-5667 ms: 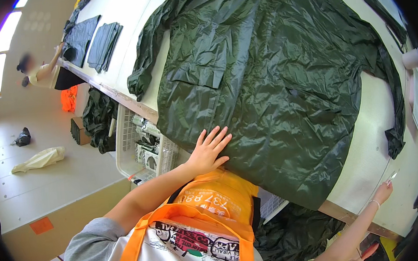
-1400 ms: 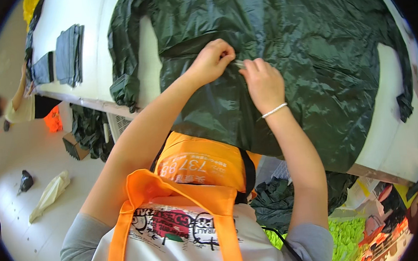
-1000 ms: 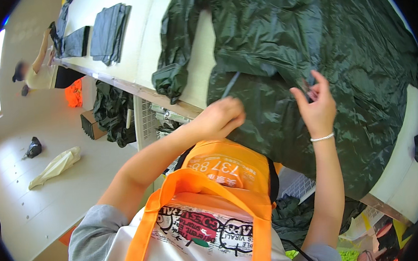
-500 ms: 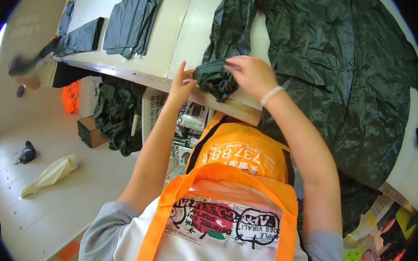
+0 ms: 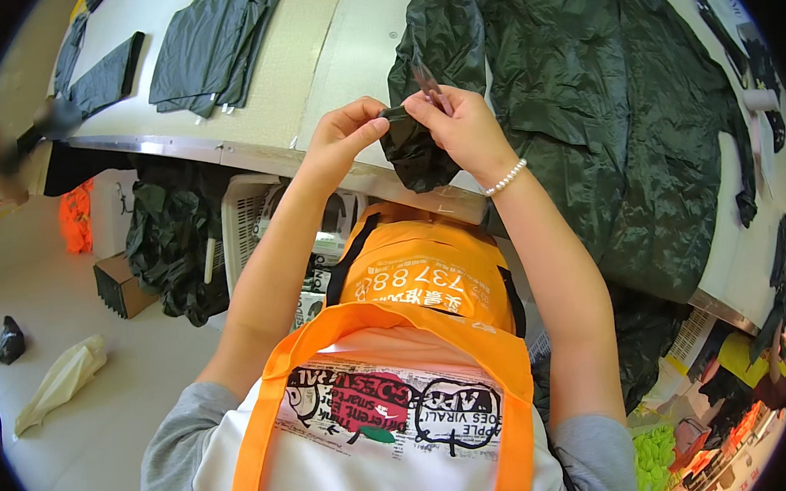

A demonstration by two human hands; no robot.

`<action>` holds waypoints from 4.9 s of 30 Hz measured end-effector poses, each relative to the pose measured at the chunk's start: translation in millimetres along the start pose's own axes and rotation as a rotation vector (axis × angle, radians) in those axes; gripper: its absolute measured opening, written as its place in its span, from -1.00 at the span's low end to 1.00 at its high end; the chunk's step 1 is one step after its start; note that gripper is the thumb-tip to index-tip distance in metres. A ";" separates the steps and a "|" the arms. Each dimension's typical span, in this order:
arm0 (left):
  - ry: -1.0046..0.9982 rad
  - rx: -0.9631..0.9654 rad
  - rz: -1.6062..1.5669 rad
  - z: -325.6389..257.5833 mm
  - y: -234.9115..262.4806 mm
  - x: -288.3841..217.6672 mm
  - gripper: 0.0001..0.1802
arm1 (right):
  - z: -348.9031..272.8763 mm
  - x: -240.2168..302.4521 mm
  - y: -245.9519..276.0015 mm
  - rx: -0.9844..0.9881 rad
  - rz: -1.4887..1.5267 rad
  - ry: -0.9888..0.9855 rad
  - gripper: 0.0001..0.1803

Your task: The person folds a dark green jacket on a white table. They smooth the fabric, fold the sleeves inward, and fold the body into a compact rectangle. The folded jacket is placed on a stack of similar items.

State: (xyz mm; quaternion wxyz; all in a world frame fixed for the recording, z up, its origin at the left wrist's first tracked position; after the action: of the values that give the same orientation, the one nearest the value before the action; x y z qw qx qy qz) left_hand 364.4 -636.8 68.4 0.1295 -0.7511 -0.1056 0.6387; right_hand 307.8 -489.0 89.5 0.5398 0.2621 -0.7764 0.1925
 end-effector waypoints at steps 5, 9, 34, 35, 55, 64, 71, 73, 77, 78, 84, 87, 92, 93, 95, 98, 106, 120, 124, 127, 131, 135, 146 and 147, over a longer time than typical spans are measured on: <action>0.042 0.043 -0.249 9.4 -36.8 -19.1 -0.83 | -28.8 19.6 29.4 -0.156 -0.038 0.068 -0.79; 0.071 -0.004 -0.213 15.7 -50.2 -28.6 -0.78 | -68.4 60.5 43.6 -0.562 -0.522 0.469 -0.73; 0.281 0.093 -0.029 24.6 -87.4 -38.5 -0.75 | -74.0 73.0 66.2 -0.227 -0.646 0.577 -0.83; 0.277 0.097 -0.082 25.5 -88.3 -38.2 -0.74 | -74.1 73.4 67.1 -0.245 -0.700 0.621 -0.83; 0.080 -0.065 -0.176 43.5 -93.3 -53.6 -0.81 | -37.6 67.6 90.8 -0.433 -0.553 0.370 -0.85; 0.086 -0.110 -0.151 49.7 -78.8 -60.1 -0.79 | -66.2 66.1 90.4 -0.278 -0.541 0.391 -0.83; 0.148 -0.081 0.028 49.5 -88.4 -68.1 -0.77 | -64.1 80.1 86.8 -0.301 -0.616 0.468 -0.85; 0.147 -0.063 0.041 50.2 -89.0 -68.8 -0.77 | -62.9 80.6 87.8 -0.302 -0.632 0.469 -0.85; 0.153 -0.047 0.017 52.2 -89.0 -66.3 -0.77 | -60.4 81.0 85.8 -0.297 -0.598 0.476 -0.85; 0.156 -0.041 0.011 52.1 -90.0 -66.2 -0.77 | -60.0 80.5 85.0 -0.302 -0.574 0.486 -0.85; 0.186 -0.030 -0.020 54.6 -88.0 -61.5 -0.78 | -53.5 79.9 83.8 -0.319 -0.609 0.537 -0.87; 0.162 -0.028 -0.072 53.8 -86.6 -63.8 -0.80 | -51.0 76.2 85.0 -0.316 -0.572 0.563 -0.82; 0.166 0.075 -0.517 59.1 -80.2 -61.3 -0.78 | -21.8 28.0 107.7 -0.048 -0.109 0.305 -0.42; 0.145 0.069 -0.637 59.0 -82.4 -63.2 -0.78 | -19.2 13.3 104.6 -0.003 -0.097 0.242 -0.41; 0.141 0.077 -0.856 61.0 -80.8 -59.9 -0.72 | -17.2 10.3 86.9 0.074 -0.006 0.218 -0.44; 0.082 0.142 -1.080 59.3 -85.0 -53.9 -0.66 | -5.0 14.8 91.3 -0.282 -0.218 0.352 -0.73; -0.293 -0.297 -0.032 46.8 -104.3 -33.4 -0.70 | -13.6 61.5 115.8 -0.892 -0.321 0.480 -0.90; -0.209 -0.186 0.072 18.2 -73.4 -84.6 -0.87 | -87.9 78.2 75.9 -0.069 -0.173 0.207 -0.76; -0.586 -0.643 0.827 2.1 -33.8 -126.9 -0.75 | -90.7 67.6 110.1 -0.545 -0.562 0.237 -0.78; -0.806 -0.536 0.792 -7.3 -61.4 -126.3 -0.72 | -94.8 63.2 111.4 -0.714 -0.690 0.337 -0.80; -0.704 -0.449 0.778 -15.0 -62.9 -118.3 -0.70 | -99.5 81.9 77.5 -0.767 -0.783 0.568 -0.66; -0.772 -0.382 0.784 -17.2 -85.3 -123.1 -0.66 | -102.6 88.4 56.2 -0.695 -0.899 0.806 -0.65; -1.028 -0.193 0.774 -39.5 -94.7 -119.4 -0.70 | -107.5 71.4 43.5 -0.266 -0.541 0.390 -0.69; -1.024 -0.196 0.779 -39.3 -95.3 -119.0 -0.70 | -108.1 71.5 42.4 -0.261 -0.549 0.387 -0.71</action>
State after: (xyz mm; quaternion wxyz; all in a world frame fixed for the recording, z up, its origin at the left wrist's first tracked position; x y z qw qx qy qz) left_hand 384.6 -587.8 216.6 -0.2472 -0.3431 0.0681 0.9036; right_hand 341.4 -406.9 193.1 0.7373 0.3485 -0.5786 -0.0144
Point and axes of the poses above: each hand's wrist, its own z-axis towards the middle knuckle, its own y-axis out of the back of the hand, x = y × z, the point moved 6 cm from there along z, towards the middle knuckle, and after that the axes turned 13 degrees about -z, right-handed, at the moved point
